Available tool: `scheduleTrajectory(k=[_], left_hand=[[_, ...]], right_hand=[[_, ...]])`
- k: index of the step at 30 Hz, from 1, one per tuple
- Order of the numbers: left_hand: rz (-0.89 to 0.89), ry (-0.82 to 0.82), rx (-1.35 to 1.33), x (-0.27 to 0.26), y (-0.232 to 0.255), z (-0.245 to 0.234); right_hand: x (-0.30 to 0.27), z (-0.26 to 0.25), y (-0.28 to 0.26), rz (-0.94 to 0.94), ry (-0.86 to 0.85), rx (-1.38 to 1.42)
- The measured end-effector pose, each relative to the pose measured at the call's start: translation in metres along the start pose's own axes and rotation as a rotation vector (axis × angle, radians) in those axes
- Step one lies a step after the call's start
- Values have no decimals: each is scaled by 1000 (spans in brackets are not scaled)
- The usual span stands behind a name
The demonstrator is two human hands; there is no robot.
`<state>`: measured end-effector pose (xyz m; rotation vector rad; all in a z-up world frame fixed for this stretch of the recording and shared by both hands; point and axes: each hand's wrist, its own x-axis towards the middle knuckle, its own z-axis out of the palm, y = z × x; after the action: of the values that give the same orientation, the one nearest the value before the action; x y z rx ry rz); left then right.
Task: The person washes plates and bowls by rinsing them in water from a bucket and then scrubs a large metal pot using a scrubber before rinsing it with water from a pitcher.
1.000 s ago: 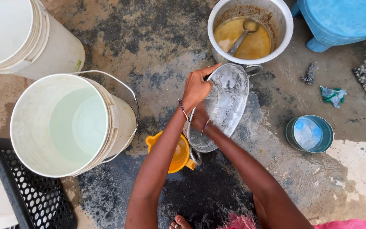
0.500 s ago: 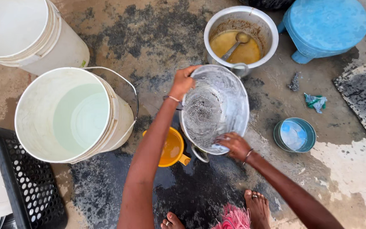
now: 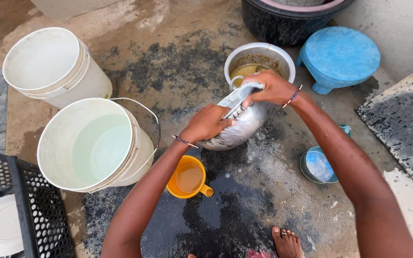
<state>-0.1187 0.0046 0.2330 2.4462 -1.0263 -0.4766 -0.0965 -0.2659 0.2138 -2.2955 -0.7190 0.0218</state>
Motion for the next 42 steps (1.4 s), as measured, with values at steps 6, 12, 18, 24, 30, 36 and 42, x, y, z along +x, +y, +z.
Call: scheduleTrajectory(k=[6, 12, 18, 24, 30, 36, 42], left_hand=[[4, 278, -472, -21, -43, 30], [139, 446, -859, -34, -69, 67], [-43, 313, -831, -75, -59, 69], [43, 436, -1054, -85, -56, 67], [42, 535, -1041, -73, -37, 131], [23, 673, -125, -39, -31, 165], [86, 350, -18, -75, -26, 122]], right_hand=[[5, 40, 31, 102, 673, 583], [-15, 161, -80, 0, 548, -515], [38, 80, -7, 363, 403, 67], [-3, 128, 98, 327, 721, 1342], [-49, 276, 103, 511, 917, 1807], [-55, 330, 51, 542, 812, 1914], [-35, 220, 86, 472, 754, 1738]])
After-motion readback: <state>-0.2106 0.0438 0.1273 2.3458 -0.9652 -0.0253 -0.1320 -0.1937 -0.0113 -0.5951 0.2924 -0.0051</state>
